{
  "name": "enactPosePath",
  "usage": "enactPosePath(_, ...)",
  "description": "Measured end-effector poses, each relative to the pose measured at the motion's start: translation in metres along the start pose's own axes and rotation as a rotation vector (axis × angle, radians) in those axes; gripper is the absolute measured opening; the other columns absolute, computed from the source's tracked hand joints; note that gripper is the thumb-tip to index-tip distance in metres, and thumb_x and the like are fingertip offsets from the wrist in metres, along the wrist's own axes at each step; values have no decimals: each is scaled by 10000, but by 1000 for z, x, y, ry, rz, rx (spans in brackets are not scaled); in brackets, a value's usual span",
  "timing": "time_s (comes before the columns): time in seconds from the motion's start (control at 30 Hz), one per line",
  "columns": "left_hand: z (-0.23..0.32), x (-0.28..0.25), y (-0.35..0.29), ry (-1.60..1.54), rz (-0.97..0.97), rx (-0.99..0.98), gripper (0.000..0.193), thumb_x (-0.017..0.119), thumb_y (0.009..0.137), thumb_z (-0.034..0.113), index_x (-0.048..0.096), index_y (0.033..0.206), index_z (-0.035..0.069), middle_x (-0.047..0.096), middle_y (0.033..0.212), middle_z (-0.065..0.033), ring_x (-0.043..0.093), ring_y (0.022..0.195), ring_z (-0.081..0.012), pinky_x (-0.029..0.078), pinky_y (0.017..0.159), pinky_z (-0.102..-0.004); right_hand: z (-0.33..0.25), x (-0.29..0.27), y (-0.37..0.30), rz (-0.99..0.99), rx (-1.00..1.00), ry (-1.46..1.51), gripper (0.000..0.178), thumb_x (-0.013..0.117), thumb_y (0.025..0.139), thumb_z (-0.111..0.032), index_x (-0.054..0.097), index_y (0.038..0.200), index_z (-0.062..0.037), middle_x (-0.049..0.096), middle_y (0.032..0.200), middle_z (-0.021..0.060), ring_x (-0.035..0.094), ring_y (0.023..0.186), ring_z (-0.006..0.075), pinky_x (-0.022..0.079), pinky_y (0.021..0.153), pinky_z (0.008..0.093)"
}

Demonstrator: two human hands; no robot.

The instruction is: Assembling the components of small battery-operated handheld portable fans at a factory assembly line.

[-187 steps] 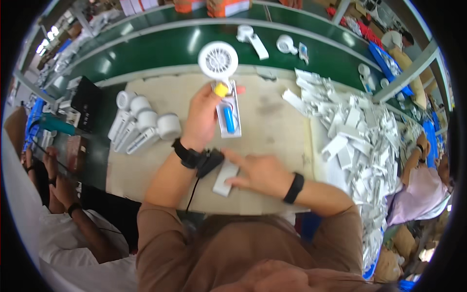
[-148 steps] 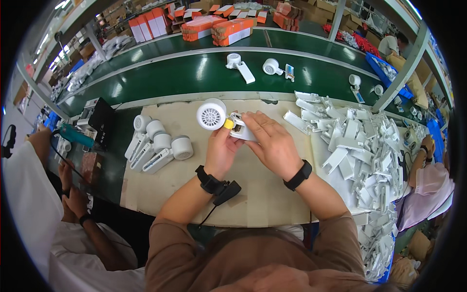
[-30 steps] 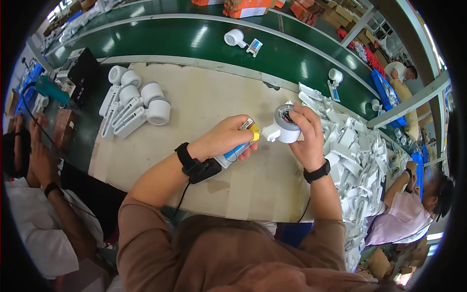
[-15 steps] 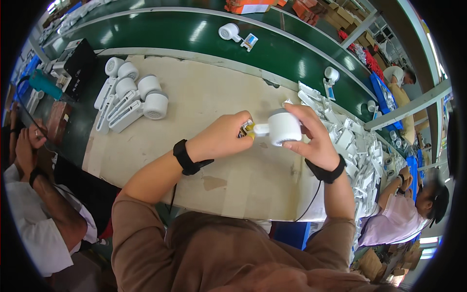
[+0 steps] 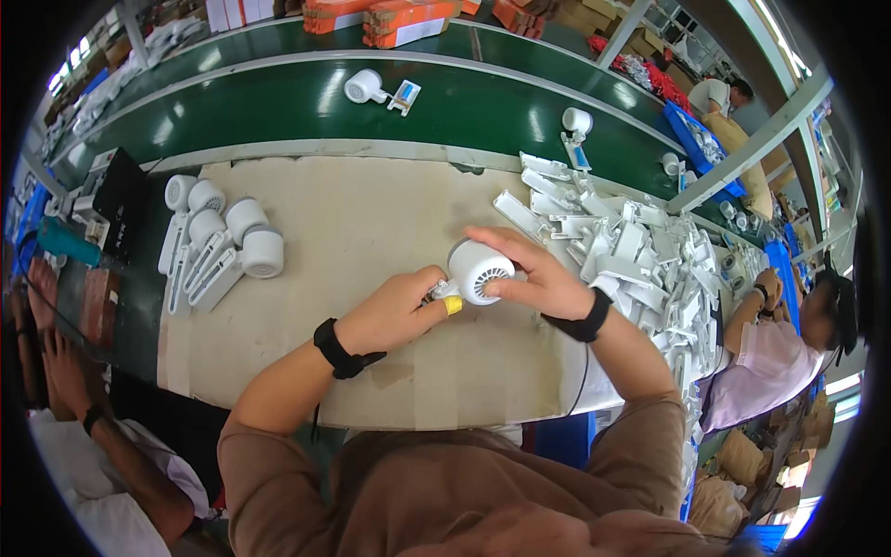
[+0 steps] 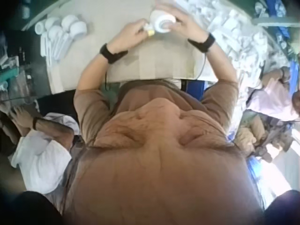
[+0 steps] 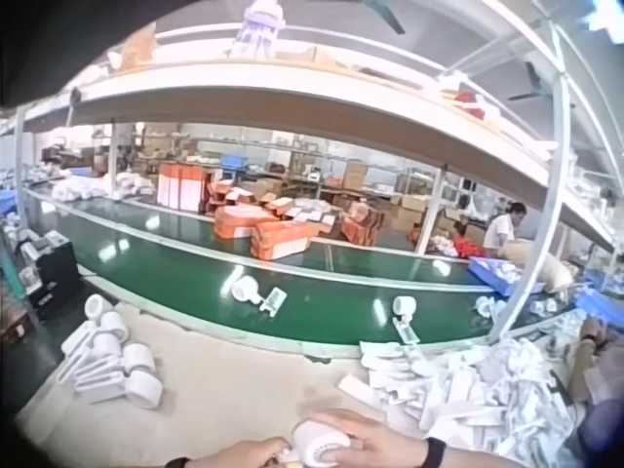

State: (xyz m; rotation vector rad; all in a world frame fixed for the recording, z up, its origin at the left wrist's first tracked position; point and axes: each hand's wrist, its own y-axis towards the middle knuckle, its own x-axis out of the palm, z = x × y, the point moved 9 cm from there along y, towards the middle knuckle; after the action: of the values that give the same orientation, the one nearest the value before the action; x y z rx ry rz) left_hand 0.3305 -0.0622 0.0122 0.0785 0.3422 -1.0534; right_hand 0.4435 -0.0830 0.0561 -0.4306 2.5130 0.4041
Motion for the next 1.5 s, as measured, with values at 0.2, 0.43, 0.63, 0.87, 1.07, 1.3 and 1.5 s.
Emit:
enactPosePath(0.2,-14,-24,11,-652,170,61,242,488,921,228,518,1047,24,632,917,-101,592,760,-129,478,680,-258,53,-52,14,171,275,-641,391,570,828,-318,593,1099,-38,620,1020,129,580,957,271,479,745,343)
enactPosePath(0.43,-15,-65,1,-774,342,216,289,479,930,248,542,1122,42,644,1012,-122,545,749,-68,453,635,-209,98,-50,27,70,509,-949,531,600,718,-126,453,1224,-64,602,906,180,596,860,355,499,715,419)
enactPosePath(0.63,-23,-82,-4,-701,426,140,286,498,921,220,527,1152,55,622,1071,-138,592,753,-108,484,569,-225,44,-47,20,416,138,-274,513,615,713,-52,508,1208,-132,475,1100,117,573,857,237,506,779,337)
enactPosePath(0.87,-19,-91,-9,-910,532,274,323,537,896,148,497,1166,-24,581,1124,-145,615,957,-240,553,757,-358,54,-6,-12,121,187,-870,318,655,714,-176,565,988,-42,442,1280,172,389,1211,381,341,990,417)
enactPosePath(1.07,-32,-75,3,-1033,492,257,334,483,923,171,473,1199,-17,564,1144,-135,598,1000,-250,542,797,-374,76,3,11,-1,201,-597,502,657,743,-174,505,1206,-53,480,1184,180,454,1126,347,398,934,380)
enactPosePath(1.3,-43,-72,-2,-1061,616,266,361,450,939,217,441,1239,16,531,1207,-114,544,1089,-236,476,903,-398,-33,-5,18,506,-156,-473,557,679,690,-18,507,1219,-52,562,1152,144,546,1023,318,451,870,359)
enactPosePath(1.5,-39,-69,-3,-1084,634,310,364,457,938,233,449,1243,34,543,1194,-83,546,1078,-200,449,917,-362,-71,29,40,499,-247,-701,551,670,653,-26,524,1184,-23,571,1143,128,556,1018,301,454,880,384)
